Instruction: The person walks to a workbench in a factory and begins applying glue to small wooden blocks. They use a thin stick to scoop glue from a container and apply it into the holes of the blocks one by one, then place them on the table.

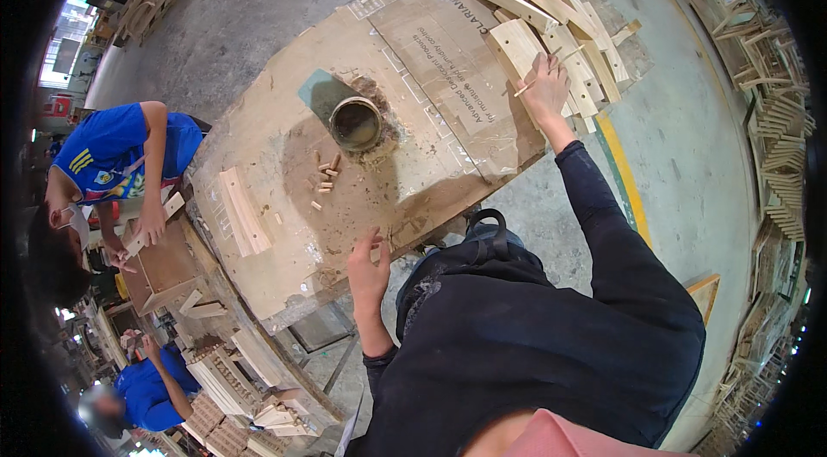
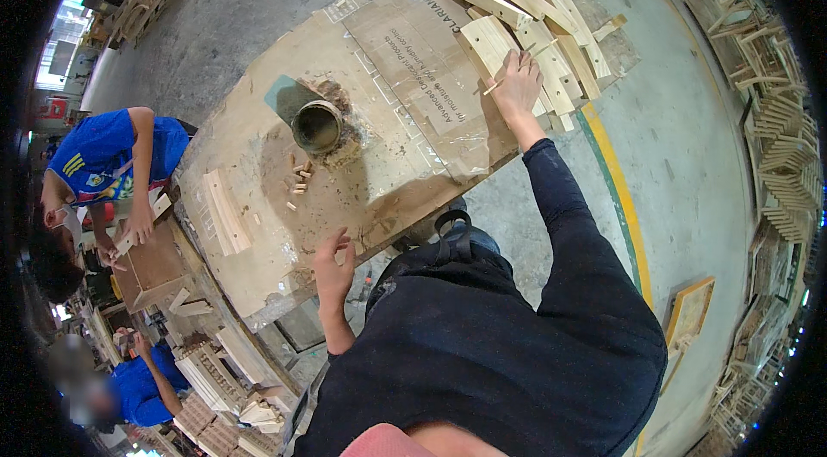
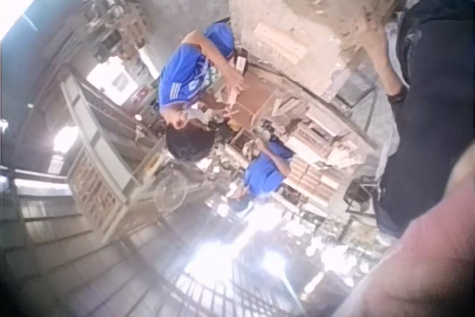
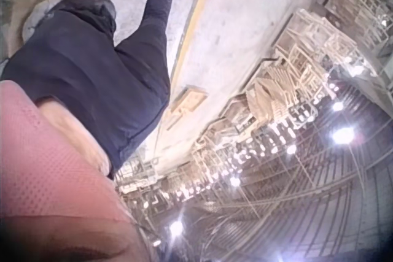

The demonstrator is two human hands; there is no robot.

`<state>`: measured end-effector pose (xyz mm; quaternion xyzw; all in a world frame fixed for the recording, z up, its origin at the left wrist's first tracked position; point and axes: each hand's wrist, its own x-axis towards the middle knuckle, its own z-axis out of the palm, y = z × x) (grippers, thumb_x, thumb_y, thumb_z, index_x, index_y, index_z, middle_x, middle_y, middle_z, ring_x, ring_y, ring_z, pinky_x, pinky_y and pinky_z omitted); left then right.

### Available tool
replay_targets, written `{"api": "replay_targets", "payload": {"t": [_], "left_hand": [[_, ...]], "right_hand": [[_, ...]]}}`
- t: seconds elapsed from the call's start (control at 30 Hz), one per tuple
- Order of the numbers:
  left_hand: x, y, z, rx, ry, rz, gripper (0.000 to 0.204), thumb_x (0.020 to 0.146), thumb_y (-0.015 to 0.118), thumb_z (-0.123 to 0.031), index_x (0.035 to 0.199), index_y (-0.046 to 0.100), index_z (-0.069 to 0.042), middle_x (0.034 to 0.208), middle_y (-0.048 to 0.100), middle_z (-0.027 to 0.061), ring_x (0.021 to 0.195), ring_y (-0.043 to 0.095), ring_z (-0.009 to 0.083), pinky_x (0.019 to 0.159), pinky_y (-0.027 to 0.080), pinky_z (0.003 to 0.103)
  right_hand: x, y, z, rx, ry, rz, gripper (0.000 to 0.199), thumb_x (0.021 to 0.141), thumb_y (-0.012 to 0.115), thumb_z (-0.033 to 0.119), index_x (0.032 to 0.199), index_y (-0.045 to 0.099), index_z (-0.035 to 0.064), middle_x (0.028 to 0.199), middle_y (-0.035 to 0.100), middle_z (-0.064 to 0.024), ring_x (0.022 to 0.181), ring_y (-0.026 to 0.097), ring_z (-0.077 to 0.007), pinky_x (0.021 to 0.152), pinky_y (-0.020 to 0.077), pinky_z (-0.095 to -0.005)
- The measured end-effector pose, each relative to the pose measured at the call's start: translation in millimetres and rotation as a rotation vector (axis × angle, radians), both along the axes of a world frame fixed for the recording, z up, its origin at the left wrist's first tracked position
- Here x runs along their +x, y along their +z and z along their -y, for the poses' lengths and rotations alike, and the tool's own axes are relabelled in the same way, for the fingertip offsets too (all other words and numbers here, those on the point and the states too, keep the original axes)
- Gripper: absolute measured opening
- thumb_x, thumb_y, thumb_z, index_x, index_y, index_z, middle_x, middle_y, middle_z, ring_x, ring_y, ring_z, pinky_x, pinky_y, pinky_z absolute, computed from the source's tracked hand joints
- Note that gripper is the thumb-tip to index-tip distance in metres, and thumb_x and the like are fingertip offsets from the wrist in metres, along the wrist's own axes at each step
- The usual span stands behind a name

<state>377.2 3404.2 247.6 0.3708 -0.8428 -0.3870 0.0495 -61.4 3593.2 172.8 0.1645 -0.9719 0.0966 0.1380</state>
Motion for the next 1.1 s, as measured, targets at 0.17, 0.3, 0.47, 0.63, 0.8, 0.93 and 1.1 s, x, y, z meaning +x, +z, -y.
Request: {"api": "replay_targets", "payload": {"t": [0.17,0.3,0.47,0.63,0.8,0.93,1.1], "left_hand": [[9,-2,4,0.003,0.014,0.007,0.036,0.089,0.064,-0.013,0.124,0.063,-0.005,0.103,0.07,0.0163,0.095,0.068,0.0291,0.086,0.051,0.038],[20,-8,11,-0.034,0.01,-0.006,0.036,0.089,0.064,-0.013,0.124,0.063,-0.005,0.104,0.07,0.0163,0.094,0.068,0.0292,0.085,0.052,0.039],[15,5,13,-0.057,-0.073,-0.121,0.034,0.089,0.065,-0.012,0.122,0.064,-0.003,0.104,0.07,0.0163,0.097,0.068,0.0297,0.084,0.052,0.038],[-22,25,-3,0.157,-0.183,-0.363,0.037,0.086,0.07,-0.01,0.121,0.063,0.001,0.114,0.067,0.0185,0.106,0.066,0.029,0.09,0.051,0.036],[-100,72,-23,0.369,-0.049,-0.828,0.053,0.08,0.078,-0.007,0.127,0.056,0.004,0.118,0.065,0.0162,0.109,0.065,0.0246,0.092,0.052,0.036],[-125,79,-13,0.547,0.018,-1.049,0.063,0.079,0.077,-0.002,0.134,0.048,0.004,0.121,0.065,0.0134,0.108,0.065,0.0196,0.093,0.053,0.033],[-102,54,5,0.229,0.153,-1.011,0.06,0.072,0.081,-0.005,0.123,0.05,0.001,0.103,0.069,0.0077,0.091,0.068,0.0132,0.078,0.056,0.029]], "right_hand": [[26,-2,1,-0.015,0.019,-0.054,0.083,0.071,0.082,0.029,0.138,0.042,0.0006,0.14,0.049,-0.0227,0.13,0.043,-0.0391,0.106,0.0354,-0.0493],[45,1,13,-0.088,0.034,-0.073,0.078,0.071,0.082,0.019,0.135,0.041,-0.001,0.134,0.052,-0.0231,0.129,0.045,-0.0385,0.106,0.0367,-0.048],[46,16,13,-0.228,0.008,0.057,0.071,0.072,0.08,0.015,0.13,0.045,-0.0016,0.122,0.057,-0.0221,0.12,0.051,-0.0385,0.102,0.0419,-0.0436],[117,83,13,-0.685,0.31,0.147,0.074,0.074,0.083,0.018,0.132,0.042,-0.0041,0.123,0.056,-0.022,0.116,0.057,-0.0331,0.098,0.0465,-0.04],[210,134,40,-1.045,0.571,0.474,0.078,0.076,0.086,0.015,0.135,0.039,-0.0062,0.129,0.053,-0.0202,0.122,0.054,-0.0245,0.101,0.0461,-0.037],[252,127,55,-0.865,0.768,0.47,0.079,0.073,0.086,0.014,0.136,0.041,-0.002,0.134,0.053,-0.0214,0.122,0.055,-0.0293,0.102,0.0456,-0.0396],[242,156,66,-0.592,1.048,0.373,0.079,0.07,0.087,0.017,0.137,0.047,0.005,0.136,0.055,-0.0173,0.124,0.055,-0.0327,0.103,0.0446,-0.042]]}}
